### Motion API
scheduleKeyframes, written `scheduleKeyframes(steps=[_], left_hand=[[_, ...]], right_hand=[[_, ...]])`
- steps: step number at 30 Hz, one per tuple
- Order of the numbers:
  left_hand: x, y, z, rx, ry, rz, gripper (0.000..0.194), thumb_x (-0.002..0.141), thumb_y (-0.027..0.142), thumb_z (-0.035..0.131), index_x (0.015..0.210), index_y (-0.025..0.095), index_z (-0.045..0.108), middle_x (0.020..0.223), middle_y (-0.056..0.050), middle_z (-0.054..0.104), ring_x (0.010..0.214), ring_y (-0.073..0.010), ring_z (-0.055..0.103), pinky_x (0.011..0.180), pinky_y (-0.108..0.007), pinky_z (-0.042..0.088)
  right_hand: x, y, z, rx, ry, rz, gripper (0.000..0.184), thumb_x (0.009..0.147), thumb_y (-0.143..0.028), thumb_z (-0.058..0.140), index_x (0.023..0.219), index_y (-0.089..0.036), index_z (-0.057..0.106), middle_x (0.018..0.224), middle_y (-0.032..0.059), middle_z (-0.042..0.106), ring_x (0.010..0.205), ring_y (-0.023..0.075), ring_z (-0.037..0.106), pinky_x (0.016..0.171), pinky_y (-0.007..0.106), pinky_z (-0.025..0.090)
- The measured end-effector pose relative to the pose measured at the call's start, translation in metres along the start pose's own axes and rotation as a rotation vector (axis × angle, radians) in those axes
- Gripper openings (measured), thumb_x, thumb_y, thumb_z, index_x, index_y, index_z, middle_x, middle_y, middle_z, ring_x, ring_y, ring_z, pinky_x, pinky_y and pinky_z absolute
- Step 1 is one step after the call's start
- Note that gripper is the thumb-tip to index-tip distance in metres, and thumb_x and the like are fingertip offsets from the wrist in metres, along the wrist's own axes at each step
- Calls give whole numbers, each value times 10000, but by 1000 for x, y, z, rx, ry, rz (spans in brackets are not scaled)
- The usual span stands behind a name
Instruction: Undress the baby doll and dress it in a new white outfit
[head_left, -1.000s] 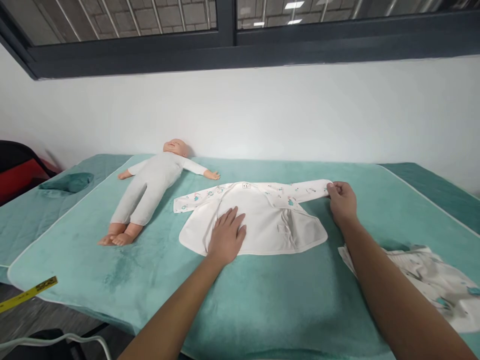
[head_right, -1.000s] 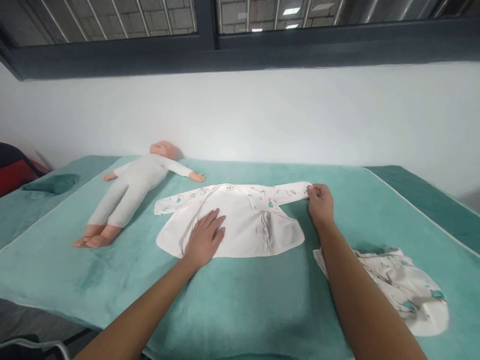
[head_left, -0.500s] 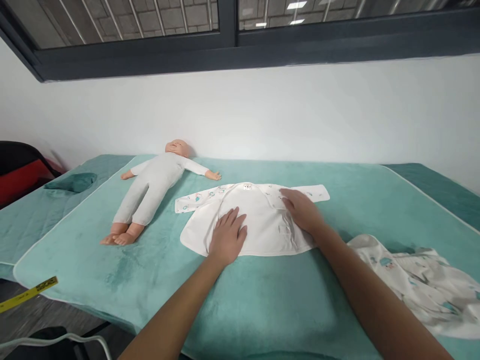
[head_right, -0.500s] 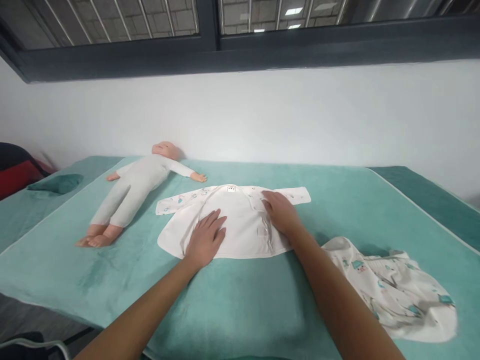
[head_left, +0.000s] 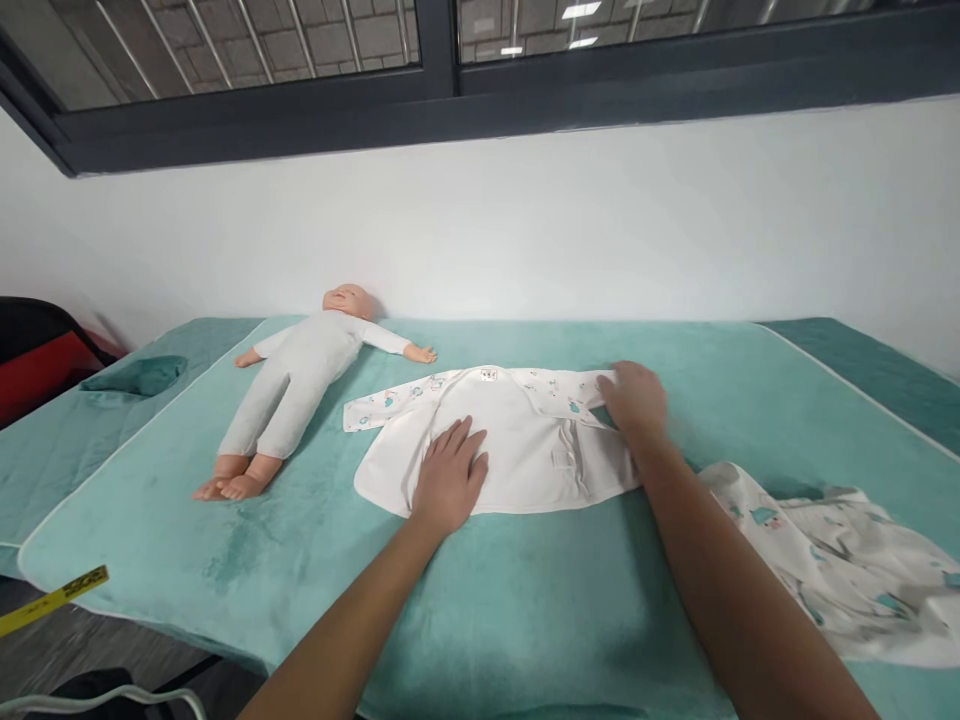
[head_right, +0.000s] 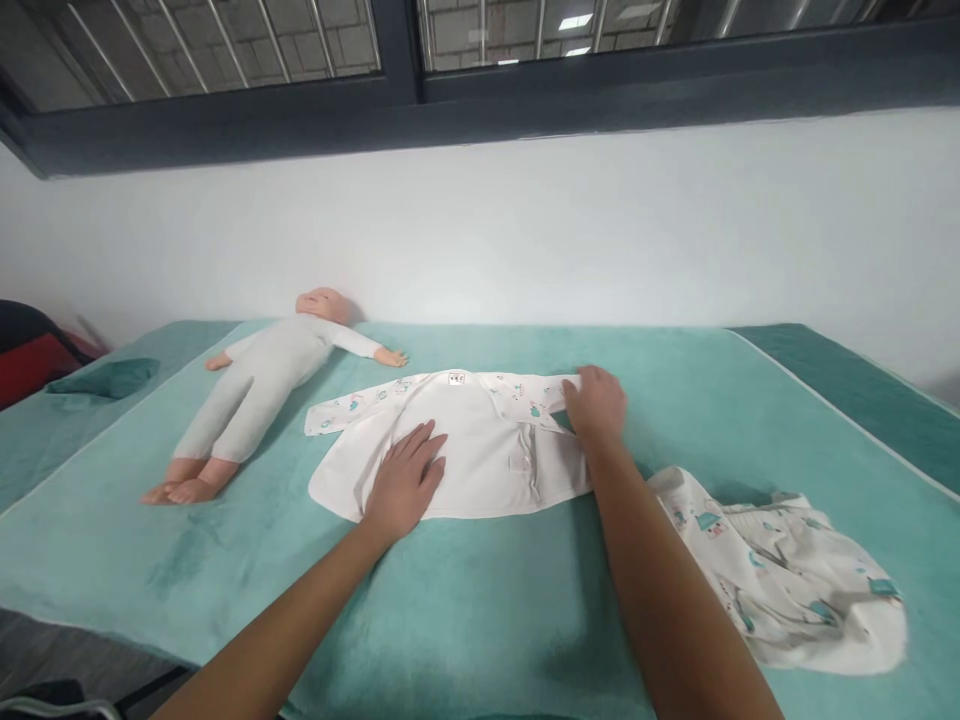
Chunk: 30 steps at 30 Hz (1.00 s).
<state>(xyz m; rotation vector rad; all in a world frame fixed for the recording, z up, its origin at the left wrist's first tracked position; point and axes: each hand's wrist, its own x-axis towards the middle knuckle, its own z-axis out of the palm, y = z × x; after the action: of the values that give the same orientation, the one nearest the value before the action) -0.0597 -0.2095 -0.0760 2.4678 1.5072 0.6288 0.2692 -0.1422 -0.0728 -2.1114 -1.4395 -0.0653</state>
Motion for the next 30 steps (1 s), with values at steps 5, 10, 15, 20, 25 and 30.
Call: scheduleKeyframes(steps=[5, 10, 15, 20, 25, 30], left_hand=[[0, 0, 0, -11, 16, 7, 376, 968, 330, 392, 1301, 244, 546, 1507, -36, 430, 1415, -222, 345, 1145, -449, 336], [-1, -1, 1, -8, 30, 13, 372, 972, 323, 388, 1297, 238, 547, 1506, -37, 432, 1411, -220, 352, 1136, -449, 346], [-1, -1, 2, -4, 48, 19, 352, 966, 311, 402, 1275, 245, 558, 1496, -32, 446, 1405, -219, 364, 1129, -448, 355], [0, -2, 2, -23, 60, 17, 340, 959, 303, 421, 1264, 251, 562, 1486, -34, 459, 1398, -219, 377, 1125, -449, 360], [0, -1, 2, -31, 62, 19, 340, 957, 302, 424, 1262, 249, 566, 1479, -40, 467, 1396, -223, 379, 1121, -458, 365], [0, -1, 2, -37, 65, 17, 343, 958, 298, 420, 1264, 238, 563, 1482, -46, 464, 1400, -223, 372, 1129, -458, 358]], right_hand=[[5, 27, -12, 198, 144, 214, 342, 733, -445, 597, 909, -163, 677, 925, 123, 683, 877, 267, 602, 827, 402, 467], [16, 23, -6, 367, 211, 168, 276, 739, -387, 566, 899, -176, 643, 883, 66, 681, 798, 199, 599, 755, 328, 481], [26, 18, -4, 432, 226, 160, 231, 726, -328, 579, 907, -188, 613, 887, 60, 668, 687, 170, 558, 683, 311, 458], [22, 17, -7, 285, 318, 109, 271, 766, -309, 531, 1000, -196, 607, 864, 57, 648, 664, 177, 505, 689, 322, 417], [16, 19, -7, 76, 283, 83, 327, 771, -254, 499, 1067, -181, 616, 960, 95, 641, 772, 212, 558, 734, 354, 434], [6, 6, -8, -6, 290, -39, 307, 776, -189, 488, 1039, -151, 642, 1203, 161, 595, 1068, 289, 554, 897, 437, 434]])
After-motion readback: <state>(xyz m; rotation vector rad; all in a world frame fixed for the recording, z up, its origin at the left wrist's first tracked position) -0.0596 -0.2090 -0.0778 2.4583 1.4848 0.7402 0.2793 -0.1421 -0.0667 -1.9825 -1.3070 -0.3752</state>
